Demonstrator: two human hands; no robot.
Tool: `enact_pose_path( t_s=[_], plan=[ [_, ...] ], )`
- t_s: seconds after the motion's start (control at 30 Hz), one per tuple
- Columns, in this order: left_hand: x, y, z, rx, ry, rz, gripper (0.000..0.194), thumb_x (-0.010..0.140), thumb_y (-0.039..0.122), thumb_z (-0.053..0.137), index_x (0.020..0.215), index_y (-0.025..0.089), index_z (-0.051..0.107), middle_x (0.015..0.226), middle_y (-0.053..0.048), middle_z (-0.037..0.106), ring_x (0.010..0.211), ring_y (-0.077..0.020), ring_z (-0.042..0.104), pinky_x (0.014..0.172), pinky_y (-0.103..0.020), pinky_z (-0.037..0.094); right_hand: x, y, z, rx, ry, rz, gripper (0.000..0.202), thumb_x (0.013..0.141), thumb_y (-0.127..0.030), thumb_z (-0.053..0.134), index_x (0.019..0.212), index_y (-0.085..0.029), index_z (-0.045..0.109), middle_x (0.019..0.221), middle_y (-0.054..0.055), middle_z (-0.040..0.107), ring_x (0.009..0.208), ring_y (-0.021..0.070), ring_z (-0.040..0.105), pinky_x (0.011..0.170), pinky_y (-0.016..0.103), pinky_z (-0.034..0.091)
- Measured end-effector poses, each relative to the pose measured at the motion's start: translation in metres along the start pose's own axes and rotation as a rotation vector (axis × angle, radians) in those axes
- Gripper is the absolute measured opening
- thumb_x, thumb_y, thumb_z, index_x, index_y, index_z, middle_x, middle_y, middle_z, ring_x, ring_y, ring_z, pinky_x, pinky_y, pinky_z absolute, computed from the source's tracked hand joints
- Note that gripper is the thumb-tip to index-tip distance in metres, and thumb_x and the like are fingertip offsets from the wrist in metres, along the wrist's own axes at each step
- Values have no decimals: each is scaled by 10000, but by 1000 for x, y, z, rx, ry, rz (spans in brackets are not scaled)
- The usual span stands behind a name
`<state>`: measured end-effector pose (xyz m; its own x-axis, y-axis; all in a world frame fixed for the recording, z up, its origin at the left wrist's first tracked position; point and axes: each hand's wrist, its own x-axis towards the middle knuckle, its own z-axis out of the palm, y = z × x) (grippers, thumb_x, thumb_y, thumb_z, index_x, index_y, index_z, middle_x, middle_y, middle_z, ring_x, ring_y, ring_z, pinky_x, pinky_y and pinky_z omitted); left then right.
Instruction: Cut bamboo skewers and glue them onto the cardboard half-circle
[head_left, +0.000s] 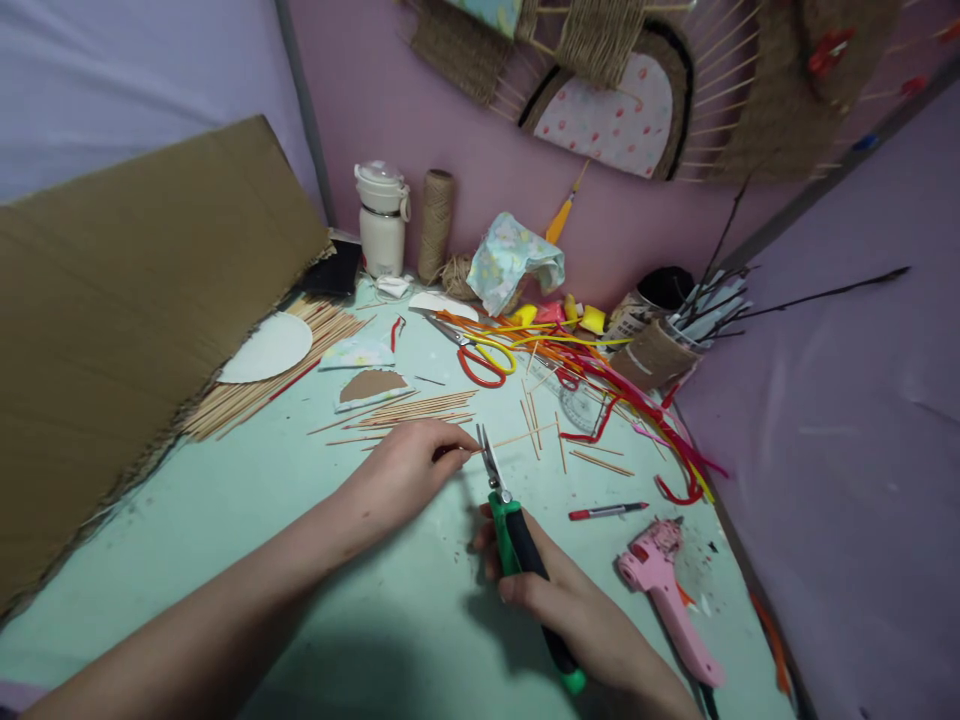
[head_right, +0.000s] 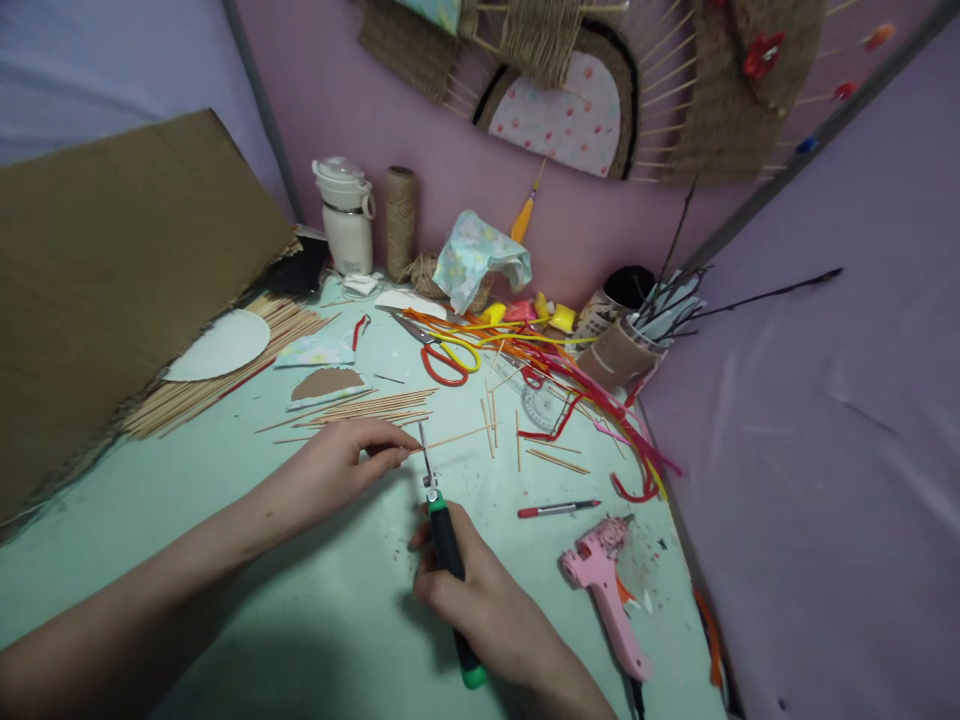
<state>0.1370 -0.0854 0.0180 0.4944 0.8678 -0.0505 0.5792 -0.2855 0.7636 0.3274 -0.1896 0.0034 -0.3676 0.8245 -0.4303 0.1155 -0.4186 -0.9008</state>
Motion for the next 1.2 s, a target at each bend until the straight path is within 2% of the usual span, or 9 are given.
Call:
enact_pose_path(
  t_s=[0.37,0.6,0.87,1.03,1.13,1.2],
  plan=[
    [0,-3,3,-3,-13,14,246,871,233,504,937,245,740,948,-4,754,876,-182,667,784,-288,477,0,-2,0,-3,18,15,294,730,-265,531,1019,-210,512,979,22,546,915,205,472,798,337,362],
    [1,-3,4,14,-10,50,233,873,205,520,936,241,741,956,-7,755,885,-179,669,792,-286,476,-1,-2,3,-57,68,-5,213,759,-307,533,943,-206,494,861,-3,462,832,183,407,760,322,346],
    [1,0,8,165,6,96,248,911,207,494,944,225,740,922,-31,737,888,-205,654,795,-308,467,1,4,6,-33,96,15,200,763,-294,526,933,-205,472,787,-20,466,768,166,418,752,323,341],
    [1,2,7,199,0,83,269,922,217,466,929,219,735,916,-38,730,882,-210,650,788,-313,472,7,7,9,59,115,14,162,736,-282,537,857,-205,462,711,-30,456,670,139,420,631,286,358],
    [1,3,7,209,10,48,263,917,213,467,947,215,728,975,-44,734,940,-223,649,839,-326,470,14,9,9,229,204,67,176,705,-280,528,852,-213,458,615,-65,361,539,107,324,488,240,292],
    [1,2,7,225,7,14,259,919,218,467,959,213,722,1009,-50,733,973,-234,646,861,-337,469,19,10,8,311,287,45,201,705,-283,550,872,-216,461,627,-69,348,525,97,299,463,225,273]
  ],
)
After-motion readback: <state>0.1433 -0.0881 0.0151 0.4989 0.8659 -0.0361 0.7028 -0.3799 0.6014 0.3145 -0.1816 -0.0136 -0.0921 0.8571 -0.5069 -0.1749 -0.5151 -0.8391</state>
